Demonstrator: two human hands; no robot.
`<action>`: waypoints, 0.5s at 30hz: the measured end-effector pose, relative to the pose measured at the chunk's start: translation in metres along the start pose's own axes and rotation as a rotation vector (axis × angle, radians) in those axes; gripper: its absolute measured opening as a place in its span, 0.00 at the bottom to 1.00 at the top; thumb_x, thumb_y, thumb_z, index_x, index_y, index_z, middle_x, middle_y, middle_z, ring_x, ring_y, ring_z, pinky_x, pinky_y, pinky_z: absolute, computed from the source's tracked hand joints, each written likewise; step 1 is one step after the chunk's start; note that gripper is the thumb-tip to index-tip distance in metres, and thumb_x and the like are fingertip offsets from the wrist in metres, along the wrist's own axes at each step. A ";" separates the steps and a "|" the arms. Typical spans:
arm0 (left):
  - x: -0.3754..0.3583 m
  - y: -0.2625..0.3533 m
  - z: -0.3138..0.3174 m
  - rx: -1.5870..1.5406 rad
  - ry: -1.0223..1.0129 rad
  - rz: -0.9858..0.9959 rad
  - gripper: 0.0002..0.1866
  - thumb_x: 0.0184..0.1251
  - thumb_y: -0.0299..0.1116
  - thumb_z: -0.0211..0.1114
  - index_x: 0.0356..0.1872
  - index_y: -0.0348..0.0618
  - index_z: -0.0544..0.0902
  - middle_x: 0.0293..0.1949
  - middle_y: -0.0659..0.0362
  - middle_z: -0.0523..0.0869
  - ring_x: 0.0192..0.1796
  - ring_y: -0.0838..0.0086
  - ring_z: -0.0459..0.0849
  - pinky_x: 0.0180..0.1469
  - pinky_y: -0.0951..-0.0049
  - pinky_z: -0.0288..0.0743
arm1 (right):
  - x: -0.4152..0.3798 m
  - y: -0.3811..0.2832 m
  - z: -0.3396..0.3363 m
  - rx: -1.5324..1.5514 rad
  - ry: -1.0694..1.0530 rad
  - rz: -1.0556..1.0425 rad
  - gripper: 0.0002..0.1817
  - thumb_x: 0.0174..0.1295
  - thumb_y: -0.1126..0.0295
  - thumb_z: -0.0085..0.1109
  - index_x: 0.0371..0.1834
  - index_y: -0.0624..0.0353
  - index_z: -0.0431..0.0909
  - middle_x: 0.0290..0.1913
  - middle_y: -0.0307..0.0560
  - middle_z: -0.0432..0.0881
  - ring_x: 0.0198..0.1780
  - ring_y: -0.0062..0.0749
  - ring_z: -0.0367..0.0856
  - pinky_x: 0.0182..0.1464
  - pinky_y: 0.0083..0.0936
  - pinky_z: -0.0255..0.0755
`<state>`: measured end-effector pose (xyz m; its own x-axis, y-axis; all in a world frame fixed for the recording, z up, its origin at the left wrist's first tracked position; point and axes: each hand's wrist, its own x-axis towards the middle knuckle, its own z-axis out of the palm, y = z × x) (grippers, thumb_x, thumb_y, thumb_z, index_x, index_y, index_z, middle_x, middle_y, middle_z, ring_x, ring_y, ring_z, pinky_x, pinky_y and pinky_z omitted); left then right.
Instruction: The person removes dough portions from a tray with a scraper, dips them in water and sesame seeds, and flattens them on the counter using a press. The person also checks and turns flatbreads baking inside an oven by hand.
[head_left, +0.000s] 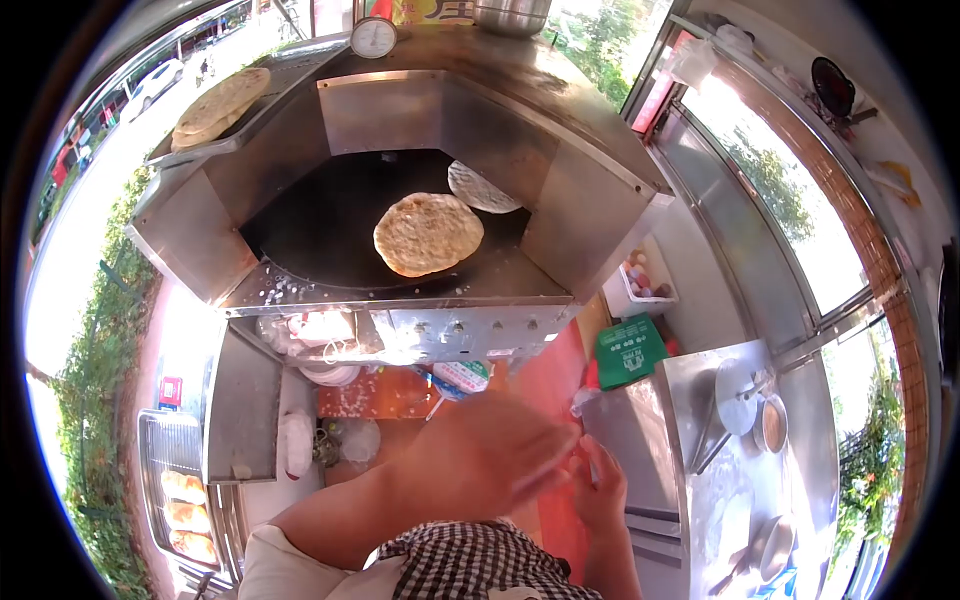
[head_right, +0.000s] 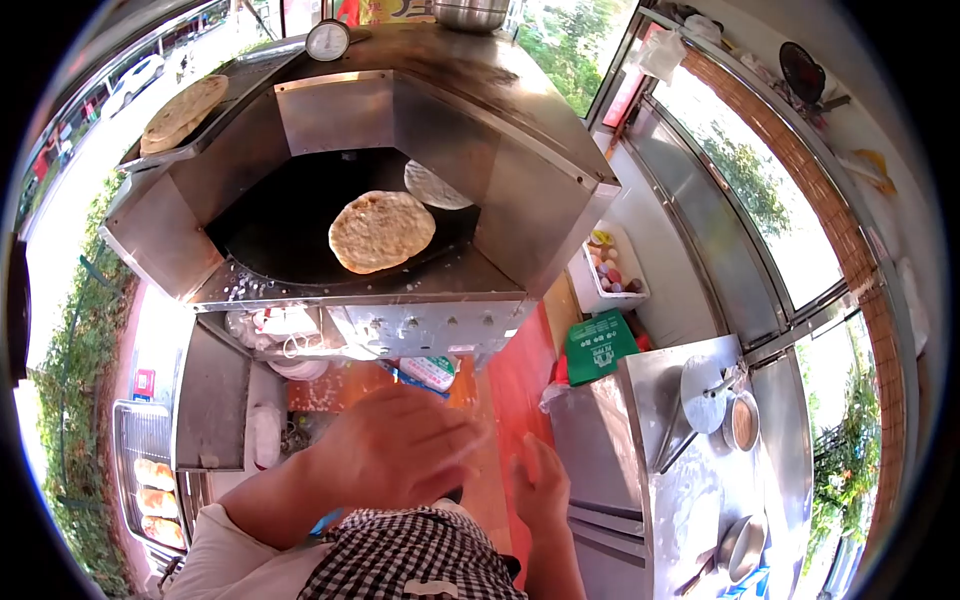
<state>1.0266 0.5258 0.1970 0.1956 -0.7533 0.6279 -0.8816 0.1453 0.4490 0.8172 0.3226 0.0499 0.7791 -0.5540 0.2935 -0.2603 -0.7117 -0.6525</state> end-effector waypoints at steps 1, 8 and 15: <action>-0.012 -0.014 0.012 -0.037 -0.029 -0.045 0.23 0.60 0.38 0.79 0.57 0.42 0.89 0.46 0.56 0.92 0.47 0.59 0.92 0.52 0.59 0.86 | -0.004 0.002 -0.001 -0.009 0.015 0.011 0.20 0.68 0.76 0.70 0.62 0.66 0.85 0.59 0.63 0.90 0.61 0.59 0.89 0.64 0.44 0.82; -0.147 -0.110 0.103 0.094 -0.451 -0.443 0.17 0.70 0.43 0.66 0.55 0.49 0.87 0.51 0.50 0.91 0.52 0.50 0.90 0.54 0.48 0.83 | -0.038 0.025 -0.019 -0.066 0.084 0.149 0.19 0.70 0.74 0.70 0.62 0.65 0.86 0.59 0.61 0.91 0.63 0.53 0.90 0.66 0.41 0.82; -0.277 -0.144 0.168 0.047 -0.988 -0.974 0.24 0.76 0.54 0.63 0.62 0.51 0.89 0.58 0.47 0.92 0.61 0.48 0.89 0.63 0.48 0.81 | -0.038 0.055 -0.066 -0.039 0.141 0.197 0.19 0.71 0.73 0.69 0.63 0.65 0.86 0.62 0.61 0.90 0.64 0.53 0.89 0.67 0.40 0.81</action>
<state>1.0275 0.6055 -0.1480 0.3690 -0.6769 -0.6369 -0.5841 -0.7019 0.4076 0.7360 0.2758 0.0486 0.6246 -0.7366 0.2593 -0.4233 -0.5984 -0.6803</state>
